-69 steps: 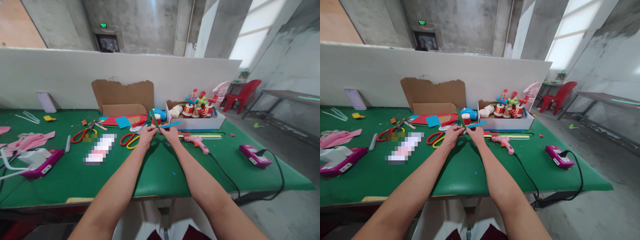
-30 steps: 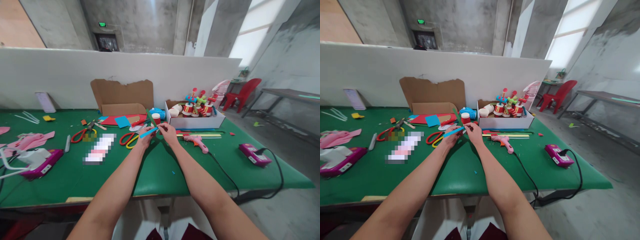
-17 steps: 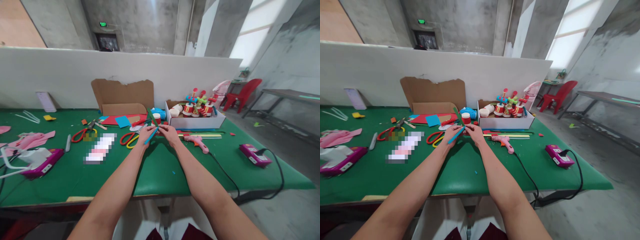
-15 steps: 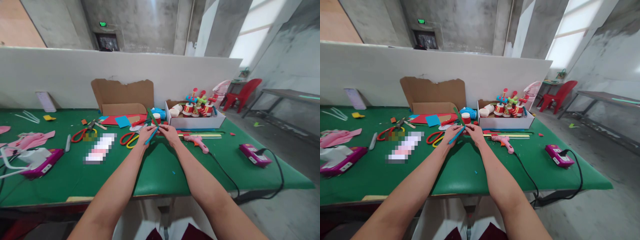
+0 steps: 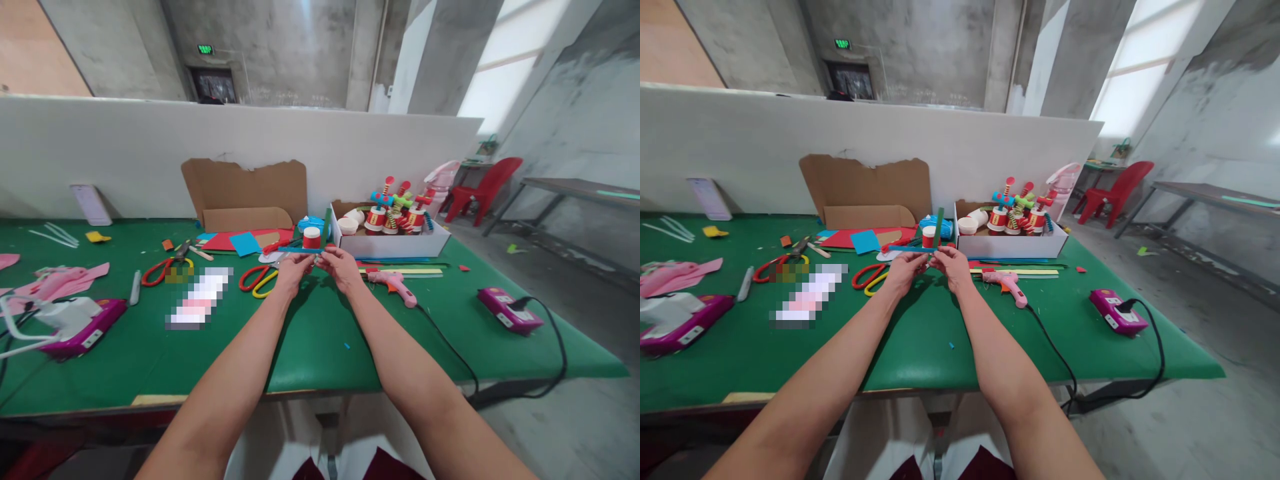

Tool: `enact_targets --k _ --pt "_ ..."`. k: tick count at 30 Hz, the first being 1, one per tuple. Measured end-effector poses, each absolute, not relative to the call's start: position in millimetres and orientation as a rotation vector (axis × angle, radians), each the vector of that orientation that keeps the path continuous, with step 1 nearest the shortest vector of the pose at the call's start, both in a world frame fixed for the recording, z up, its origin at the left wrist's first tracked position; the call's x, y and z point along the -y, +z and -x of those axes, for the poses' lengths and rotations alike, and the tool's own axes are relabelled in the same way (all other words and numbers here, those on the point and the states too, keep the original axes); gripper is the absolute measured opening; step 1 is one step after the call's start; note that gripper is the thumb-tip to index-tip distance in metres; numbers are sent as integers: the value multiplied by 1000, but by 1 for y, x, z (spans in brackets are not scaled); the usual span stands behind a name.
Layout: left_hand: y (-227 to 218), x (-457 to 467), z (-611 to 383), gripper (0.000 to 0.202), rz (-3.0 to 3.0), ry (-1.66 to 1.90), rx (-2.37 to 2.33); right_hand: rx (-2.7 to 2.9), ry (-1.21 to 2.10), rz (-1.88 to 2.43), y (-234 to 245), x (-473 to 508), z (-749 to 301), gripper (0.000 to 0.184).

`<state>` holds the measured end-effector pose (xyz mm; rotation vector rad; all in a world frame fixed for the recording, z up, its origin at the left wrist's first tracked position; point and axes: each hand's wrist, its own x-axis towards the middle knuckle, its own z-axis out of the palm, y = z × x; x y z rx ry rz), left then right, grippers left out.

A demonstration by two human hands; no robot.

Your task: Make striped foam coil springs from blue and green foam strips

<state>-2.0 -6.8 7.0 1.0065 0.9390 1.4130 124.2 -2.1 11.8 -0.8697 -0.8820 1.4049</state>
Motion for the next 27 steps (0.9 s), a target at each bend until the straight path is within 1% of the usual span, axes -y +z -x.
enact_targets --k 8,17,27 --pt "9 10 0 39 -1016 1385 -946 882 1469 916 16 8 -121 19" --pt "4 6 2 40 -1012 1432 -992 979 1521 927 18 10 -126 25" --pt "6 7 1 44 -995 1484 -1021 1095 1360 937 13 4 -126 24"
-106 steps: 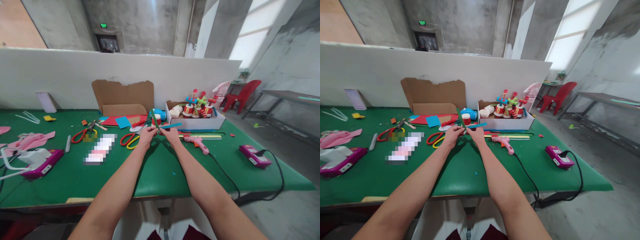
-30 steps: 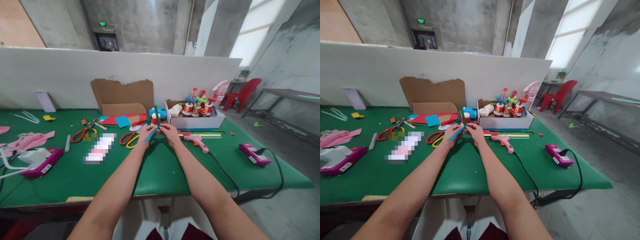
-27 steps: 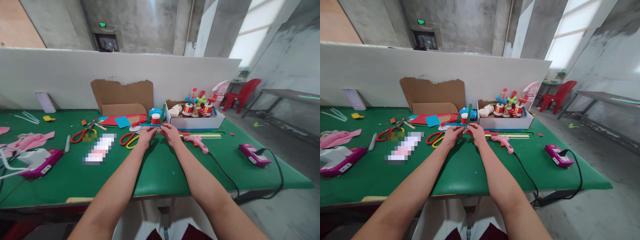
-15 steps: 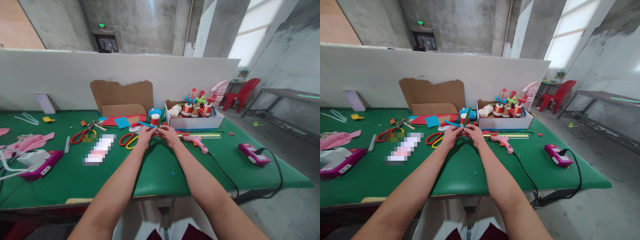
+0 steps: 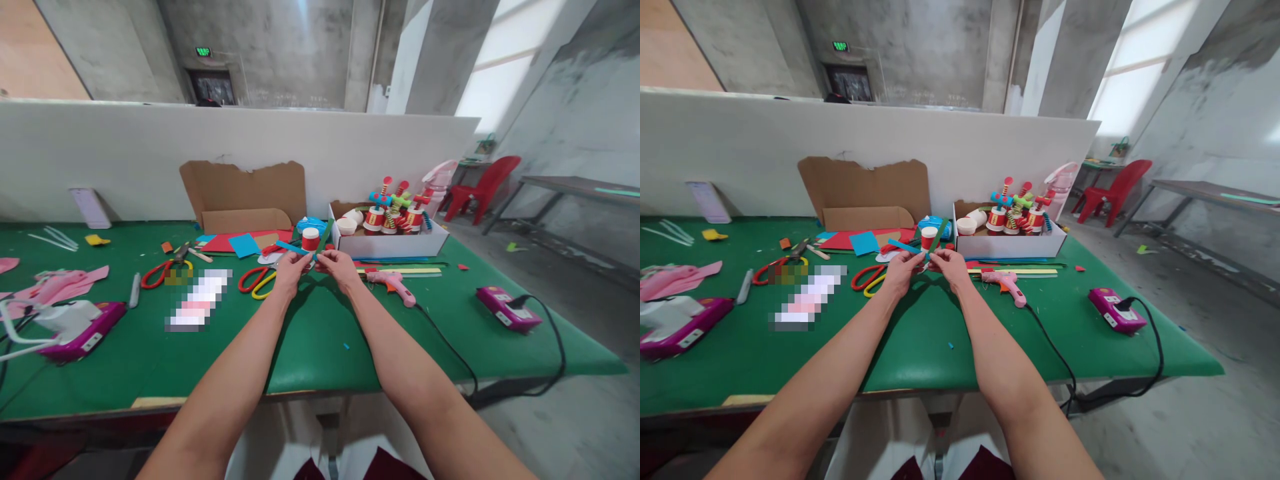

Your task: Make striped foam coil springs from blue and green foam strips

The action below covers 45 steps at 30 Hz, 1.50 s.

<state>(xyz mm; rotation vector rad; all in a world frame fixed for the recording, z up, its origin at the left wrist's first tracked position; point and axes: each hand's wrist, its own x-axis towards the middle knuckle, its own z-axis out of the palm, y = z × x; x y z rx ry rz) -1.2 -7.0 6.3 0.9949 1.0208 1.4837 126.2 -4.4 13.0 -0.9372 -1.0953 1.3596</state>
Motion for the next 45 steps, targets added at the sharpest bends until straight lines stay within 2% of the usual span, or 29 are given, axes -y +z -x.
enact_targets --k 8,30,40,45 --pt "5 6 2 43 -1005 1467 -1001 1152 1366 986 12 4 -125 23" --pt "9 10 0 35 -1108 1478 -985 1145 1380 943 15 7 -125 32" --pt "9 9 0 44 -993 1469 -963 1002 1549 964 14 7 -128 28" --pt "10 10 0 47 -927 1411 -940 834 1528 899 13 4 -128 27"
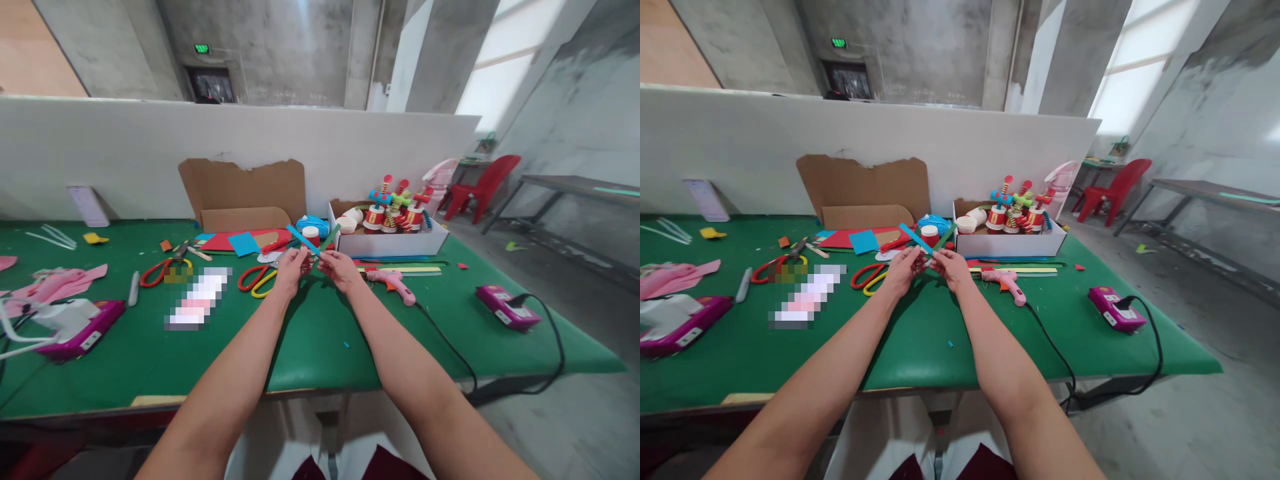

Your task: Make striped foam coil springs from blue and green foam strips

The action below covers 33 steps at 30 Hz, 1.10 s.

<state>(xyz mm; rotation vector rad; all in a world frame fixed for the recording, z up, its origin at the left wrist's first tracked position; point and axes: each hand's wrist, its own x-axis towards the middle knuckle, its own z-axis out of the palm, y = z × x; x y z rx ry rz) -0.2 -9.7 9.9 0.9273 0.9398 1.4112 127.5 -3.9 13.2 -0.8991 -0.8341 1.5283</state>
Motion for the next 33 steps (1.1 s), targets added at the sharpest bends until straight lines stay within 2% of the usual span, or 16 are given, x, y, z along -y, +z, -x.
enact_targets --k 10,15,22,33 --pt "5 8 1 39 -1050 1423 -917 961 1418 919 12 9 -118 26" --pt "6 7 2 40 -1023 1422 -929 923 1508 932 15 10 -119 25" --pt "7 10 -2 40 -992 1389 -893 850 1408 855 11 8 -113 24" --pt "9 8 1 39 -983 1391 -934 927 1401 901 18 13 -117 32"
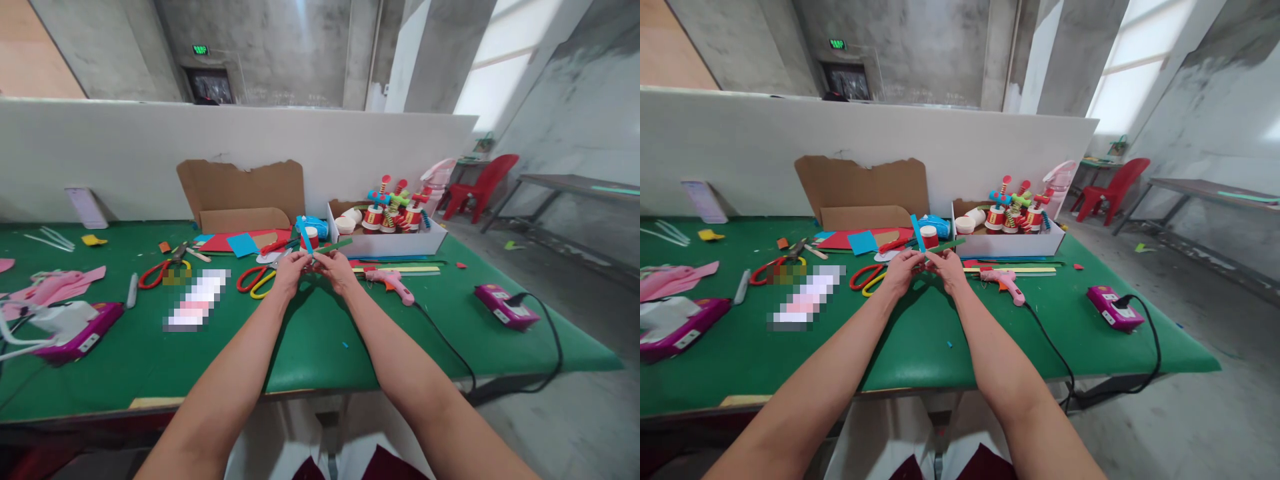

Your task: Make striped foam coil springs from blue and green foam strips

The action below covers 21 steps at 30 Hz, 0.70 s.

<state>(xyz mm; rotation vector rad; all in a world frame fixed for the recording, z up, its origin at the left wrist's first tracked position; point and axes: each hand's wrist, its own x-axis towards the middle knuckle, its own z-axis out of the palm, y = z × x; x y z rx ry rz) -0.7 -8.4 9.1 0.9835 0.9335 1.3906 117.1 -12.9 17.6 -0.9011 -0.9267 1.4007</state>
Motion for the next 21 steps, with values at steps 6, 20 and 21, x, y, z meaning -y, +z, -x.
enact_targets --k 6,20,21 --pt "8 10 0 37 -1062 1361 -929 959 1316 872 15 11 -117 29" --pt "10 10 0 35 -978 1418 -906 794 1536 784 18 8 -122 17" --pt "11 11 0 35 -986 1412 -890 754 1562 800 17 8 -123 16"
